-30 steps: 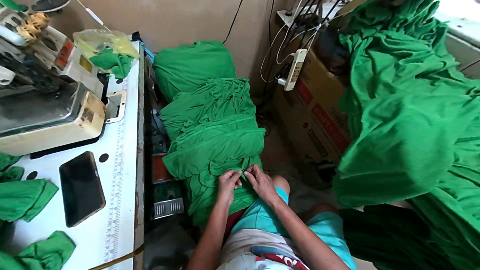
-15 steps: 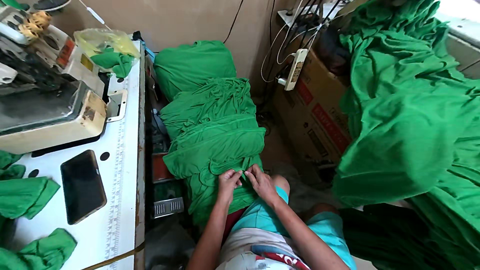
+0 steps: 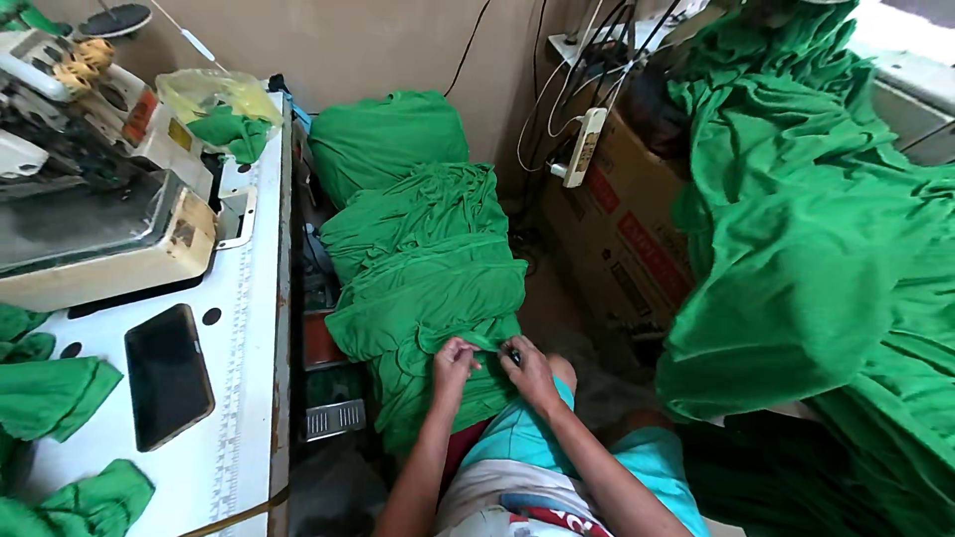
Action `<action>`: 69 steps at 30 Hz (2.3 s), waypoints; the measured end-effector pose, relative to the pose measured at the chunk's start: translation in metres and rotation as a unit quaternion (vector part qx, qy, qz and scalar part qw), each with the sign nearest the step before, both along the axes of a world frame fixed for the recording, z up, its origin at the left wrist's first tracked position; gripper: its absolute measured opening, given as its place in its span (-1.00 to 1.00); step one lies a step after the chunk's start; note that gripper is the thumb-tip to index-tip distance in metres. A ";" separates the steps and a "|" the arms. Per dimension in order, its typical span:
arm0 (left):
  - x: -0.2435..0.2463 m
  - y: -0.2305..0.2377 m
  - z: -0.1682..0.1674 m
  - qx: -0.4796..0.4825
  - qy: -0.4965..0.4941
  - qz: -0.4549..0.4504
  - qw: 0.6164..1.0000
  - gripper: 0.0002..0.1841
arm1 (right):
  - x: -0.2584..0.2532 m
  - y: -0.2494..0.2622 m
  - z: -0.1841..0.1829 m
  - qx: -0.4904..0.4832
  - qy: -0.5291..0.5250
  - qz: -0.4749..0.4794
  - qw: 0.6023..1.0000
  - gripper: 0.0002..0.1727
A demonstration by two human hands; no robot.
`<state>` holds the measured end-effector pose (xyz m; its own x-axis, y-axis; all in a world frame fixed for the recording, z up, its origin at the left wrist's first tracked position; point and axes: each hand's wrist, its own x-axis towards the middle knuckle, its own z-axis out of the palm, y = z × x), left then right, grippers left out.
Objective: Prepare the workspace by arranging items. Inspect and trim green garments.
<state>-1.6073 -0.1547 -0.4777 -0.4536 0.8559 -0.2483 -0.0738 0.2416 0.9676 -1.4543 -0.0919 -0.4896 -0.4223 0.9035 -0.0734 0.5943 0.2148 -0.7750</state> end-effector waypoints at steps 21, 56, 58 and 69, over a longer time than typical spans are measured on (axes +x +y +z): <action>-0.010 0.014 -0.007 -0.147 0.407 -0.159 0.888 -0.63 | 0.013 0.025 -0.002 -0.056 -0.117 -0.075 0.989 -0.57; -0.023 0.027 -0.028 -0.136 0.176 -0.210 0.952 -0.68 | -0.008 0.034 -0.038 -0.209 0.081 -0.079 0.971 -0.57; -0.021 0.024 -0.032 -0.113 0.219 -0.223 0.943 -0.70 | -0.008 0.032 -0.036 -0.212 0.094 -0.087 0.969 -0.49; -0.005 0.034 -0.022 -0.188 0.333 -0.297 0.875 -0.66 | -0.008 0.030 -0.033 -0.217 0.081 -0.073 0.970 -0.40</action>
